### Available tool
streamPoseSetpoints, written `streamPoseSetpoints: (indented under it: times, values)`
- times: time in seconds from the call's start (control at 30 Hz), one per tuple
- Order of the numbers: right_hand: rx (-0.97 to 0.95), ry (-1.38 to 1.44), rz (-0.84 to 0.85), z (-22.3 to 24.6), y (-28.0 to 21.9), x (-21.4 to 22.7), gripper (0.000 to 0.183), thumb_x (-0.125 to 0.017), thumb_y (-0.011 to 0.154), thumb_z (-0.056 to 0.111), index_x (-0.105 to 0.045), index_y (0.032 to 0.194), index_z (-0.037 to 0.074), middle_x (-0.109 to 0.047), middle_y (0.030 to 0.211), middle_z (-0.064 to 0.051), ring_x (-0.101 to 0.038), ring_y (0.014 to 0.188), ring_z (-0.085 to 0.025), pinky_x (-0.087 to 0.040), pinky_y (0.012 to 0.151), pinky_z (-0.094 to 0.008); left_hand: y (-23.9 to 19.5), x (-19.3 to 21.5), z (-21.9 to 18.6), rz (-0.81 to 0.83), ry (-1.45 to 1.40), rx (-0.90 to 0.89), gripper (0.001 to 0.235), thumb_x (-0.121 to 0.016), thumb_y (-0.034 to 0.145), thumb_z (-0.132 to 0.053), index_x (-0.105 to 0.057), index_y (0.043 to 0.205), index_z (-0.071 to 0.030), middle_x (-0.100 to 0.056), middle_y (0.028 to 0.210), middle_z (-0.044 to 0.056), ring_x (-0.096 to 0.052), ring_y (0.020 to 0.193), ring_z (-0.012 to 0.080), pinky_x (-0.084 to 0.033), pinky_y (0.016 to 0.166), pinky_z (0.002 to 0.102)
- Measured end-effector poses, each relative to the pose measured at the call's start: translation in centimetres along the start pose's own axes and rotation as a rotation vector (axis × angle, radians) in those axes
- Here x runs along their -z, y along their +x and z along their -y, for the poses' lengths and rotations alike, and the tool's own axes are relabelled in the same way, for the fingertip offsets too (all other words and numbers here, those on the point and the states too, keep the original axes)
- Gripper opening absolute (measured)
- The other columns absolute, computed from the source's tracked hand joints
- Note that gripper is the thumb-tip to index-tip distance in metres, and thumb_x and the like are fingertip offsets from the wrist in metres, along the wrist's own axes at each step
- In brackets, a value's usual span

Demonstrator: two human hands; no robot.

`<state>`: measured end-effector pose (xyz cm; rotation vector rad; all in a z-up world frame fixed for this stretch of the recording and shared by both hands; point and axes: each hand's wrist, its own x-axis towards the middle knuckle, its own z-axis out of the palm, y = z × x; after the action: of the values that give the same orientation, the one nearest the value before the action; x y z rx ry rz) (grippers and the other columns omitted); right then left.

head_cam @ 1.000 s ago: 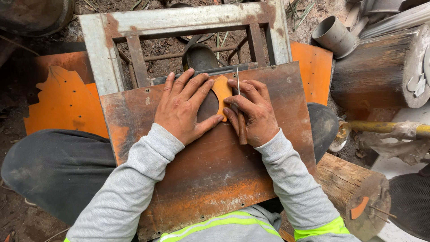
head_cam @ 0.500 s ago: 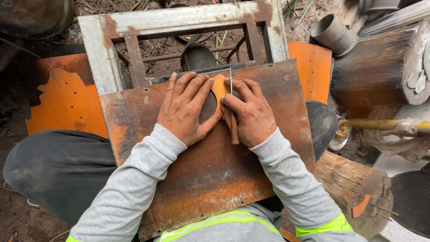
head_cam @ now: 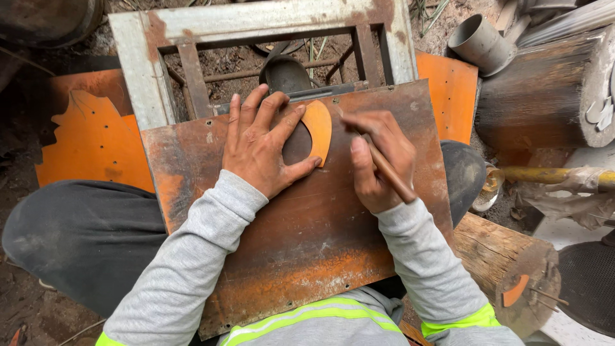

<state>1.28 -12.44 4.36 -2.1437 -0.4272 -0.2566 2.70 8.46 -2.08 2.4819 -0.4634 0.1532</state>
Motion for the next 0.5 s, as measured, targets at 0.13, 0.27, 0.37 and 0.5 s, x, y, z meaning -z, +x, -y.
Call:
streamPoseSetpoints:
  times: [0.13,0.27,0.37,0.5]
  values:
    - [-0.051,0.029,0.072,0.1,-1.0,-0.7,0.014,-0.064,0.094,-0.001,-0.065,0.108,0.0,-0.073,0.101,-0.013,-0.074,0.085,-0.019,-0.061,0.075,-0.032,0.1,-0.3,0.2,-0.029,0.017,-0.033,0.077,-0.086,0.072,-0.056,-0.069,0.135,-0.014,-0.052,0.145,0.014,-0.034,0.147,0.0371,-0.015,0.125,0.059]
    - [0.105,-0.066,0.124,-0.3,-0.7,-1.7,0.018,-0.069,0.09,-0.005,-0.066,0.107,0.0,-0.072,0.103,-0.013,-0.072,0.099,-0.028,-0.06,0.087,-0.036,-0.1,-0.6,0.3,-0.011,-0.006,0.002,0.077,-0.086,0.068,-0.051,-0.07,0.135,-0.017,-0.053,0.144,0.014,-0.035,0.146,0.0368,-0.016,0.124,0.058]
    - [0.186,-0.104,0.141,-0.7,0.0,-2.2,0.021,-0.071,0.088,-0.006,-0.066,0.108,-0.001,-0.072,0.106,-0.014,-0.071,0.102,-0.032,-0.059,0.09,-0.038,0.0,-0.7,0.5,-0.011,-0.014,0.001,0.075,-0.086,0.068,-0.049,-0.07,0.135,-0.017,-0.054,0.142,0.014,-0.037,0.145,0.0362,-0.017,0.124,0.058]
    - [0.234,-0.134,0.174,-0.9,0.6,-2.3,0.021,-0.072,0.088,-0.007,-0.065,0.107,-0.001,-0.071,0.106,-0.014,-0.07,0.101,-0.032,-0.058,0.09,-0.038,0.0,-0.8,0.4,-0.036,-0.015,-0.005,0.071,-0.085,0.074,-0.048,-0.069,0.136,-0.017,-0.056,0.141,0.014,-0.039,0.144,0.0355,-0.018,0.124,0.059]
